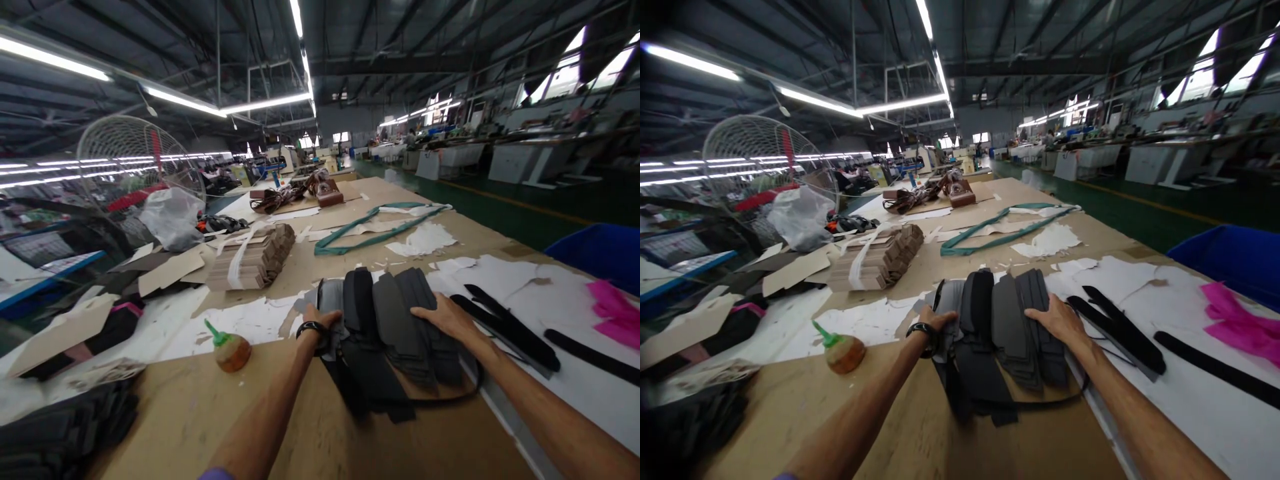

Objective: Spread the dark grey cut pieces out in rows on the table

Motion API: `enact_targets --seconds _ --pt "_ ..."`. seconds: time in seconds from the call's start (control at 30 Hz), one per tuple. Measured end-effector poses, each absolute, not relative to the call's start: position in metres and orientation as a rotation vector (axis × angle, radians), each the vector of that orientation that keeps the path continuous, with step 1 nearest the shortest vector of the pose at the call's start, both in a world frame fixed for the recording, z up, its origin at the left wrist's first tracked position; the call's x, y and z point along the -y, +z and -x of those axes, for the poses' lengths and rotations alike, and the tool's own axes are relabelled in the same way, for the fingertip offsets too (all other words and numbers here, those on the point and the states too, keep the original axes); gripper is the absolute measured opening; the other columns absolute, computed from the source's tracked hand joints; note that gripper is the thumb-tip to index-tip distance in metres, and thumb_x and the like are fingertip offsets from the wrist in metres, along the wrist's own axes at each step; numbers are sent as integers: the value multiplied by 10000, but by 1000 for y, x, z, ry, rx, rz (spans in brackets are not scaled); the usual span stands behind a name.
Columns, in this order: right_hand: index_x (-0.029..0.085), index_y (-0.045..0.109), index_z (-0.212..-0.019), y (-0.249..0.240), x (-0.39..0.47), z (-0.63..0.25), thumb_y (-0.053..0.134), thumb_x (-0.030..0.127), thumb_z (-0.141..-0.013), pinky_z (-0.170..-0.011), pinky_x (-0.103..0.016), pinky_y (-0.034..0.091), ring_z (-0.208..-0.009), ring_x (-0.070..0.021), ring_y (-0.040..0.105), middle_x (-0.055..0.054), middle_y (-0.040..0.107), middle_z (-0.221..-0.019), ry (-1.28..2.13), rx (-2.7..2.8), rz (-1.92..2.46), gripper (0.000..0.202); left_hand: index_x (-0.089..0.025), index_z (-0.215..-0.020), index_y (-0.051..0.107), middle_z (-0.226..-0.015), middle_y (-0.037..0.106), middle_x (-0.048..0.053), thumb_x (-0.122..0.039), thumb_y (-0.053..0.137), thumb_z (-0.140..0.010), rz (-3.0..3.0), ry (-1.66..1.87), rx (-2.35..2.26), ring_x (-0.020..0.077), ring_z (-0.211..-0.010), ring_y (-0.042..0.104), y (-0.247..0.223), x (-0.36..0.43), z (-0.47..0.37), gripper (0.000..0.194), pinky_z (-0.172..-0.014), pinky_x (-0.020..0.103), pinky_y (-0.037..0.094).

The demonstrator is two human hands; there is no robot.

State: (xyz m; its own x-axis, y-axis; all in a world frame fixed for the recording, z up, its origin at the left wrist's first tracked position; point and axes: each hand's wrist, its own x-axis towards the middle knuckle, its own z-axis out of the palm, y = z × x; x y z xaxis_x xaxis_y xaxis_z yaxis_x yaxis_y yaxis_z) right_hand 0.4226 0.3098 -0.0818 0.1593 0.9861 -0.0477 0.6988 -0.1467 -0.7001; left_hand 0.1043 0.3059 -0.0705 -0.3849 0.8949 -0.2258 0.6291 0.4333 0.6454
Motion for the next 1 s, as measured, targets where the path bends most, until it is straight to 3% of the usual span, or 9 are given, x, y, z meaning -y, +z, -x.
enact_targets --seconds 0.1,0.23,0.47,0.63,0.8,1.0 --pt "73 530 -1161 -78 -311 -412 667 434 -625 -800 -367 440 -999 -319 581 -186 632 -1069 725 1583 1878 660 -159 -1079 529 -1091 563 75 -375 564 -810 -1329 602 -2169 201 -953 556 -69 -301 -115 347 -817 420 472" --pt "114 609 -1032 -81 -306 -404 635 391 -665 -713 -320 484 -863 -262 635 -110 694 -891 826 1509 1813 461 -142 -1065 538 -1082 566 70 -377 549 -819 -1409 599 -2158 203 -952 558 -65 -297 -120 340 -816 413 470" --pt "147 635 -977 -85 -298 -404 603 326 -697 -623 -292 507 -759 -228 656 -65 712 -786 926 1391 1719 333 -163 -1098 525 -1144 545 81 -399 548 -816 -1459 622 -2100 216 -1009 537 -67 -297 -108 368 -853 441 451" --pt "80 613 -977 -77 -295 -405 596 311 -686 -581 -287 495 -712 -226 657 -109 702 -821 910 1391 1746 373 -150 -1008 566 -1033 593 53 -382 521 -837 -1440 628 -2046 192 -931 569 -64 -293 -90 292 -814 408 471" --pt "125 628 -951 -73 -296 -404 612 304 -668 -626 -283 483 -762 -228 650 -86 701 -828 785 1427 1827 335 -141 -918 589 -923 615 26 -379 520 -839 -1374 673 -2011 169 -838 588 -61 -288 -90 260 -762 373 490" --pt "83 577 -1074 -47 -289 -430 596 345 -683 -690 -354 481 -851 -294 632 -159 679 -931 510 1443 1947 471 -160 -1027 556 -1096 582 66 -372 505 -846 -1294 997 -1984 193 -1001 547 -46 -262 -90 284 -882 422 428"
